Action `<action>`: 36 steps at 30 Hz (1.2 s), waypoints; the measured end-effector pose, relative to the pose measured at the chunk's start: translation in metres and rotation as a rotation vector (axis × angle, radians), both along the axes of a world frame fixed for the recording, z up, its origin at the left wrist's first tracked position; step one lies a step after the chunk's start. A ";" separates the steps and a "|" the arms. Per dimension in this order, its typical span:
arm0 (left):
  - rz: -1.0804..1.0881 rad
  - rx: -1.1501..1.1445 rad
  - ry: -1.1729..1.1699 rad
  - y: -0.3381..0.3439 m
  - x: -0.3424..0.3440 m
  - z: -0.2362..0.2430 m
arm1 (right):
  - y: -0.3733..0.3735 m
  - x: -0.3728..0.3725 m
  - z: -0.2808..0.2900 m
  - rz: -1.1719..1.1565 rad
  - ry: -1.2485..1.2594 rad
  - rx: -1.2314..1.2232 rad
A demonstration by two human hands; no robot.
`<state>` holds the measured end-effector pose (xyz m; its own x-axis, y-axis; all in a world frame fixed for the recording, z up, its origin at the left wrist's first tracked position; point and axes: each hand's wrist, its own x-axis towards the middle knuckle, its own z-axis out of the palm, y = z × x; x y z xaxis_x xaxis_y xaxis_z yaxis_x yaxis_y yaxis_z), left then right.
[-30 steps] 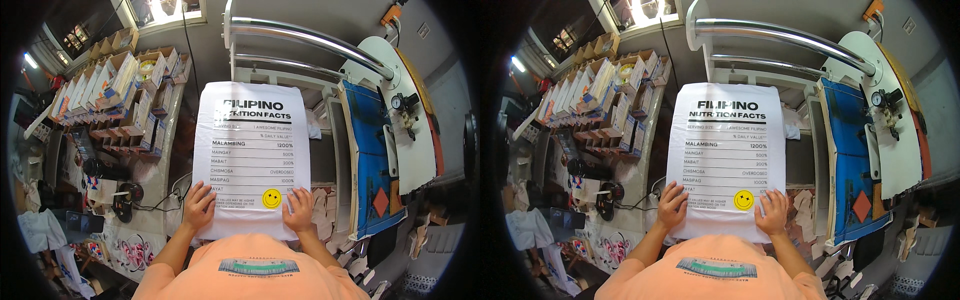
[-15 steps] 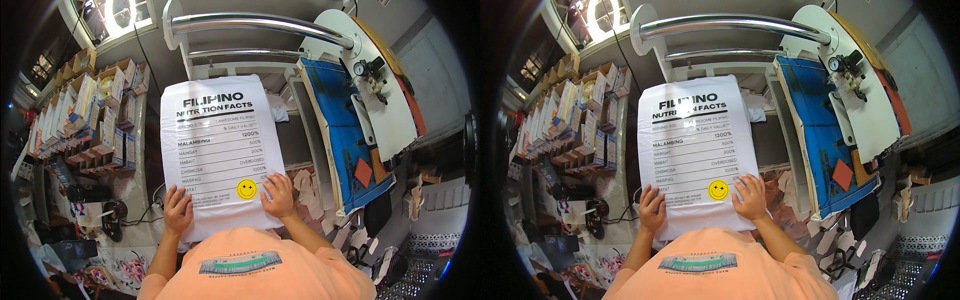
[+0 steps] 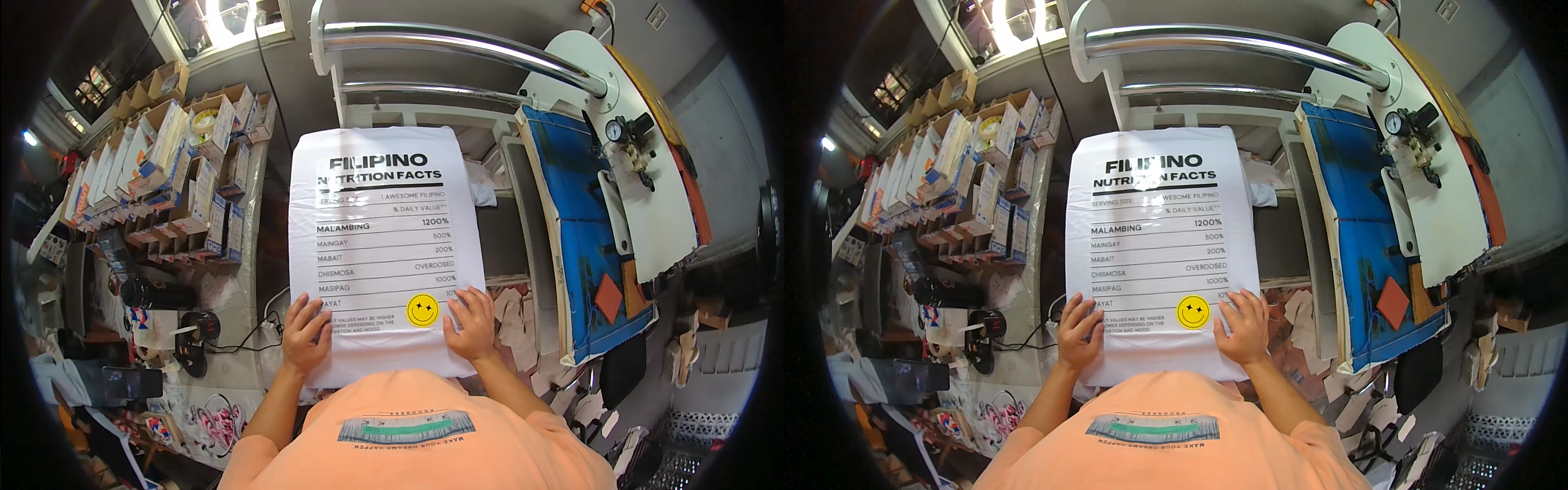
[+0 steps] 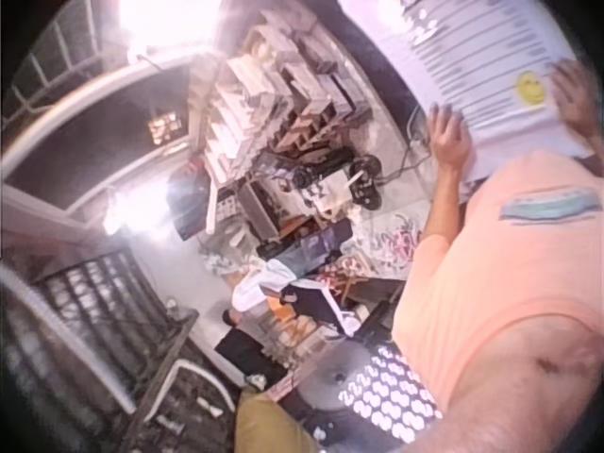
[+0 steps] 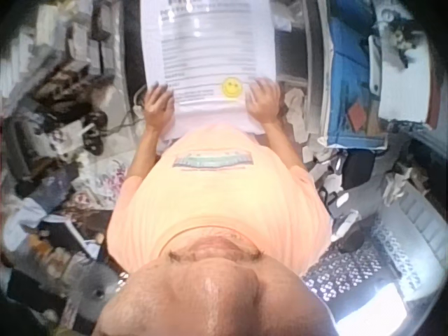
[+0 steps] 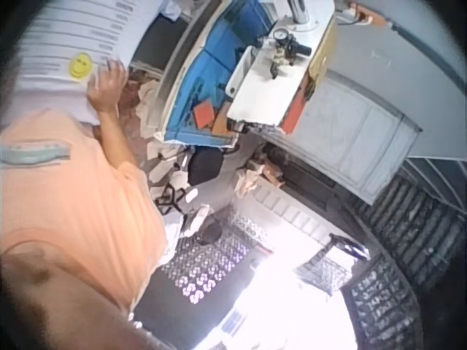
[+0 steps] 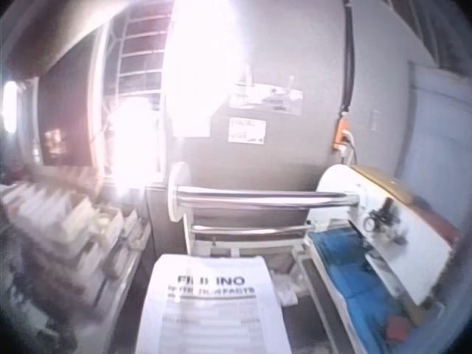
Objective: The person repeatedly places white t-shirts onto a heat press machine, aligns them, and operates the press to apply a graphic. They then remove the printed shirts and stack them on a nearby table.
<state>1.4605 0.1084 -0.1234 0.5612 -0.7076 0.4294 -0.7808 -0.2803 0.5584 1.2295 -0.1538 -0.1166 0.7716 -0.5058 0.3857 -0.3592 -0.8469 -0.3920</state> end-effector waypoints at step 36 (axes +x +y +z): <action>-0.047 -0.285 1.921 -0.091 0.189 -0.067 | -0.189 0.117 -0.063 -0.105 -0.421 1.936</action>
<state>1.6497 0.0173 -0.1900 0.3347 -0.7649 -0.5504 0.8268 -0.0418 0.5609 1.3467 -0.3427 -0.1799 0.7392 -0.4290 -0.5193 -0.0256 0.7525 -0.6581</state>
